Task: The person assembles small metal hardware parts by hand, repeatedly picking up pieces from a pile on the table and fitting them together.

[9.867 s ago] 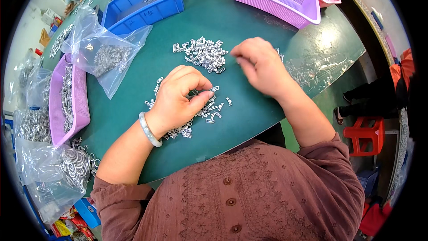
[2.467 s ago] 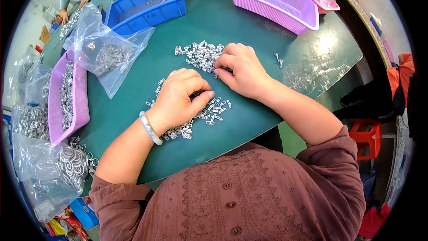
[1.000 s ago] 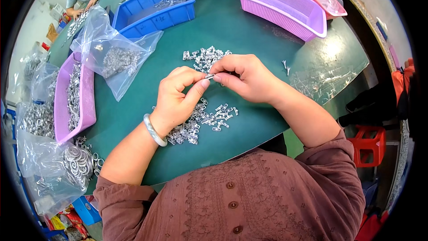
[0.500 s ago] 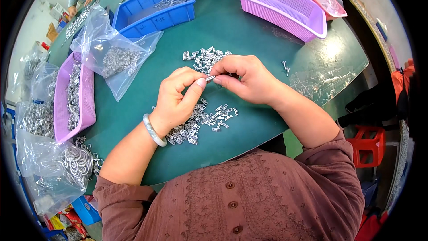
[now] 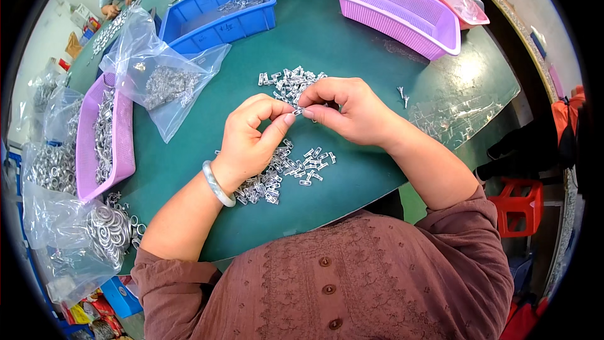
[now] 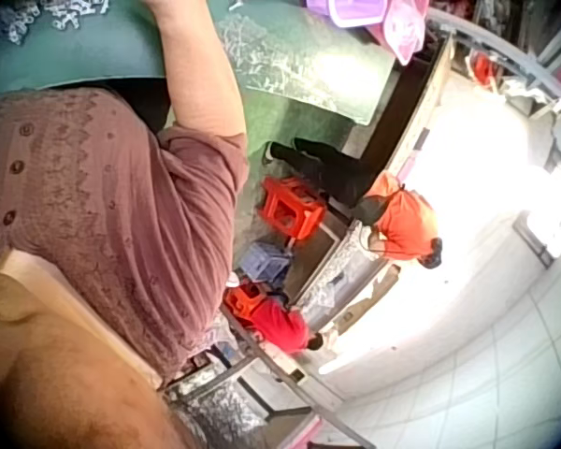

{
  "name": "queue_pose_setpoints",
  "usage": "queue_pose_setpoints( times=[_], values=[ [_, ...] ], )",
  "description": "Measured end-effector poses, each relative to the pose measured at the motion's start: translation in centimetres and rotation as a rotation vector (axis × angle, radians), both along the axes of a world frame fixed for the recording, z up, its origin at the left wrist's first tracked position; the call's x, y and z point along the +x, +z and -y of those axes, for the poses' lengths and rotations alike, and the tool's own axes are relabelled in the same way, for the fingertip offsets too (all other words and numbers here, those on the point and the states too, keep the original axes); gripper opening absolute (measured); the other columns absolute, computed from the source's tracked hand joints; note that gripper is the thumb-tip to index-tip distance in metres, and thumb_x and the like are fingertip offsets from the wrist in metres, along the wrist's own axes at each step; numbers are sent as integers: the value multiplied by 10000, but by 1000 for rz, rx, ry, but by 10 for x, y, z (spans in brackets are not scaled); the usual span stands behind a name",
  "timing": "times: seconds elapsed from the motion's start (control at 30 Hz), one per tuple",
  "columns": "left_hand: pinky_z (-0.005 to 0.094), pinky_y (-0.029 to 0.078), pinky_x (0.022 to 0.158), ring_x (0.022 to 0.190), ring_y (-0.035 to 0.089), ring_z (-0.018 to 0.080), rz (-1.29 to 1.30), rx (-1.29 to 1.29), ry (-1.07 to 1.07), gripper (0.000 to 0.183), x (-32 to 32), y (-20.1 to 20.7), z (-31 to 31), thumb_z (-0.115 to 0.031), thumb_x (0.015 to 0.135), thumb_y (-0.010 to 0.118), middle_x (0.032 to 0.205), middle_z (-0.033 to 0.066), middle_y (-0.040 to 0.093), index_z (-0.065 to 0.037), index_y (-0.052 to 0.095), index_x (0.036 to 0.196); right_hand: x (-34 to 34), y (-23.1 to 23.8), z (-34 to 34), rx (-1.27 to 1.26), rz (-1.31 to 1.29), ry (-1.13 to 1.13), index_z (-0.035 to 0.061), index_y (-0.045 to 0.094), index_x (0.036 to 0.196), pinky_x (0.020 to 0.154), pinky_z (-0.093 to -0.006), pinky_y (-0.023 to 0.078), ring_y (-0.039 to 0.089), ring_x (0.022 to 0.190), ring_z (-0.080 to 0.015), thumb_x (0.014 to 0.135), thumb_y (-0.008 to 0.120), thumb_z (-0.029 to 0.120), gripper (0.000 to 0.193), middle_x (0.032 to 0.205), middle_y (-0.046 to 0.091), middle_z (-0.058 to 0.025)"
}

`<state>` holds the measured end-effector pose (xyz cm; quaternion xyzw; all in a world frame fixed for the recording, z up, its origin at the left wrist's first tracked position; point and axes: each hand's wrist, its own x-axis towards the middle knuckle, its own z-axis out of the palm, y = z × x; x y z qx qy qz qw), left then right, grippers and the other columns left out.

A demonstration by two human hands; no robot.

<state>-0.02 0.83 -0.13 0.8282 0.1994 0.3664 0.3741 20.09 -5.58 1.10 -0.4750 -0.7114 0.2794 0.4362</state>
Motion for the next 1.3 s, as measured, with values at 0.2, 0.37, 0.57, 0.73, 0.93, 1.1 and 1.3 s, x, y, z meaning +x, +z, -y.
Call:
queue_pose_setpoints(
  times=[0.2,0.37,0.57,0.73,0.93,1.1,1.3],
  values=[
    [252,440,671,747,567,132,-6,-5,-4,30,0,0,1,-22,846,658,808,52,611,-5,651,870,0,1,0,-7,0,5,25,654,915,676,-310,494,624,740,-202,832,661,62,91,809,663,-97],
    [272,449,673,743,575,162,-21,100,0,62,1,2,0,2,806,682,808,57,618,-19,655,858,0,-2,0,11,-13,2,24,654,913,663,-311,494,622,725,-201,833,657,54,85,808,662,-97],
    [289,451,669,748,579,186,5,195,-2,106,2,2,0,17,761,709,800,56,623,-33,658,840,1,-1,0,29,-1,6,20,653,903,658,-301,492,618,717,-182,831,661,43,76,805,660,-91],
    [313,445,704,765,577,204,-51,231,-95,112,-1,2,-4,-18,733,720,816,56,620,-54,658,820,1,1,0,-129,-188,-21,8,653,885,655,-270,483,596,722,-111,845,653,22,43,795,652,-45],
    [347,396,812,802,570,229,-171,336,-305,106,0,7,0,-114,695,729,820,50,592,-85,645,755,6,-8,-3,-265,-331,84,-10,629,1008,704,-252,501,594,759,-91,860,587,-41,157,863,641,-42],
    [346,422,766,787,569,226,-135,261,-74,86,0,2,-1,-84,739,705,795,58,609,-57,624,744,0,-8,-1,-249,-374,176,-6,533,1209,760,-264,522,620,806,-109,858,500,-95,363,973,634,-81],
    [318,440,723,779,576,189,-98,132,-44,64,1,1,1,-76,805,680,801,64,634,-22,647,791,-4,-9,2,-27,-125,113,24,503,1254,776,-316,537,671,866,-212,847,558,-67,420,966,659,-121]
  ],
)
